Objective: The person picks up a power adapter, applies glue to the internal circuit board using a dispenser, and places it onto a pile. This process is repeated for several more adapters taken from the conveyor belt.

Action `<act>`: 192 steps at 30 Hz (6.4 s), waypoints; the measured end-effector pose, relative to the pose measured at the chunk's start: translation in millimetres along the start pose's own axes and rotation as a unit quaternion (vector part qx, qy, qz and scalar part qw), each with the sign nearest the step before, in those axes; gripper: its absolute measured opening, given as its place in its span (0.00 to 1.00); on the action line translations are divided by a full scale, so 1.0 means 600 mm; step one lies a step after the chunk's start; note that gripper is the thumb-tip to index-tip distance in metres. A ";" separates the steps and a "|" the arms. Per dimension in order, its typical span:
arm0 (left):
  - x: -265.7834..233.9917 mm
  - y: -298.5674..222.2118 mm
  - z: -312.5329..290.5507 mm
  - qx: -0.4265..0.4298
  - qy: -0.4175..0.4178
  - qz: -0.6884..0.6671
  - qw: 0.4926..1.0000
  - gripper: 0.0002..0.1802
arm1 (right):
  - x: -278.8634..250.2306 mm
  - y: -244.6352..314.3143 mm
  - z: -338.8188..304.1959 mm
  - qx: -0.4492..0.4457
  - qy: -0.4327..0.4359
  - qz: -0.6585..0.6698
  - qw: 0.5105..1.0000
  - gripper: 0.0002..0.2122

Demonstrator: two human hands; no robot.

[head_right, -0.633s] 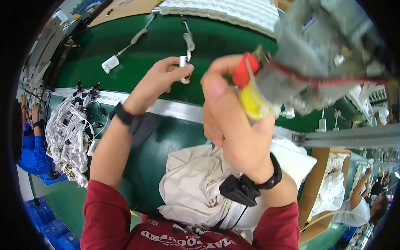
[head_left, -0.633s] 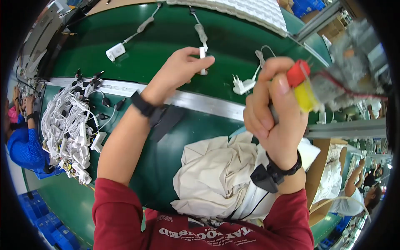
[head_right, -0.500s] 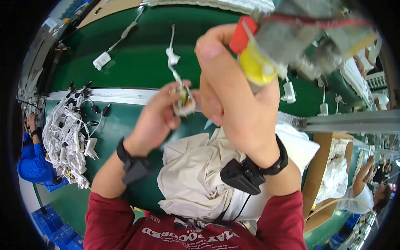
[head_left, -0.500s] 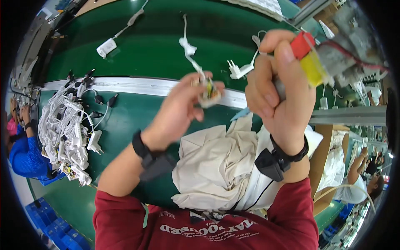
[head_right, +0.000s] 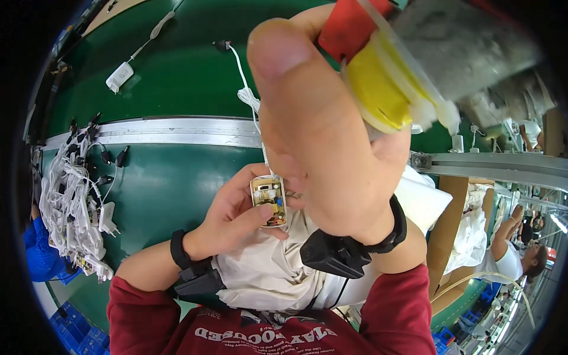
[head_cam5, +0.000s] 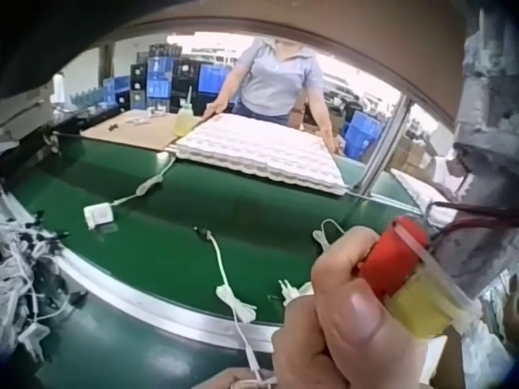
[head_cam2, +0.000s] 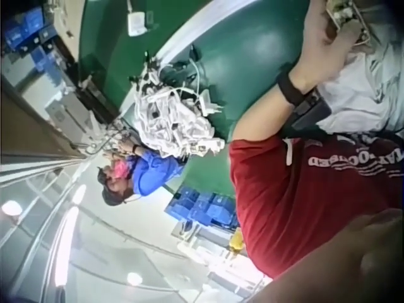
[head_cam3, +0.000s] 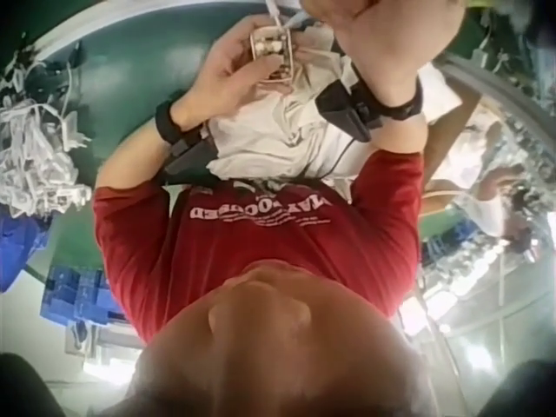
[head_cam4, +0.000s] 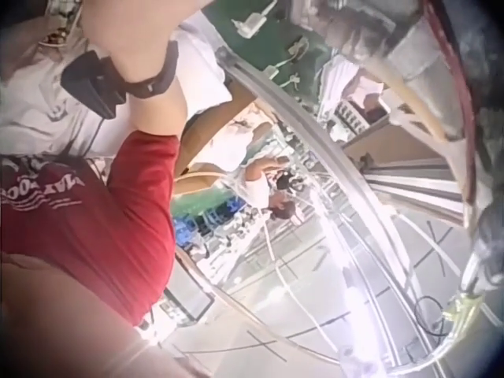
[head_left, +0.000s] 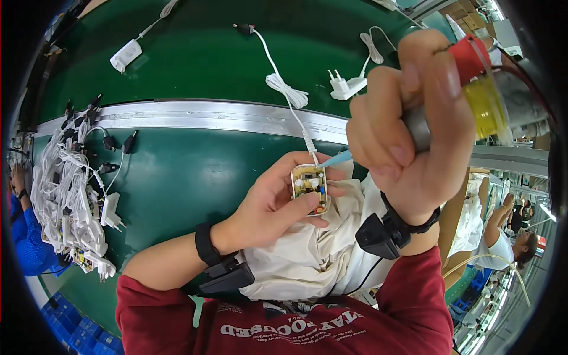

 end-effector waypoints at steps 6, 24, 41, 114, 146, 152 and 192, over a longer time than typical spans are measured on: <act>-0.003 -0.002 0.003 -0.006 0.001 0.001 1.000 0.24 | 0.001 -0.005 -0.002 0.005 0.050 0.003 0.999 0.15; -0.038 -0.021 0.008 0.004 -0.069 -0.084 0.994 0.22 | -0.011 -0.005 -0.029 0.029 0.118 0.024 0.992 0.16; -0.037 -0.017 0.011 0.004 -0.039 -0.115 0.993 0.23 | 0.002 -0.014 -0.029 0.052 0.127 0.053 0.989 0.16; -0.153 -0.303 0.095 0.248 -0.370 0.692 0.568 0.18 | -0.008 -0.003 -0.002 -0.039 0.098 0.089 0.990 0.10; -0.003 -0.010 0.008 -0.027 0.041 0.002 0.999 0.24 | 0.005 -0.011 0.010 -0.024 0.104 0.049 0.993 0.14; -0.004 -0.012 0.008 -0.030 0.039 0.001 0.999 0.24 | 0.003 -0.015 0.018 -0.012 0.109 0.068 0.992 0.14; -0.018 -0.038 0.013 -0.031 0.077 -0.229 0.970 0.26 | 0.016 -0.013 -0.034 0.043 0.131 0.090 0.986 0.16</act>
Point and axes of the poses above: each hand's wrist, its own z-axis towards the middle knuckle, its own x-axis out of the palm, y = z × x, the point moved 7 cm from there along z, towards the middle knuckle, and after that the axes turned 14 degrees about -y, right-handed, at the moved point
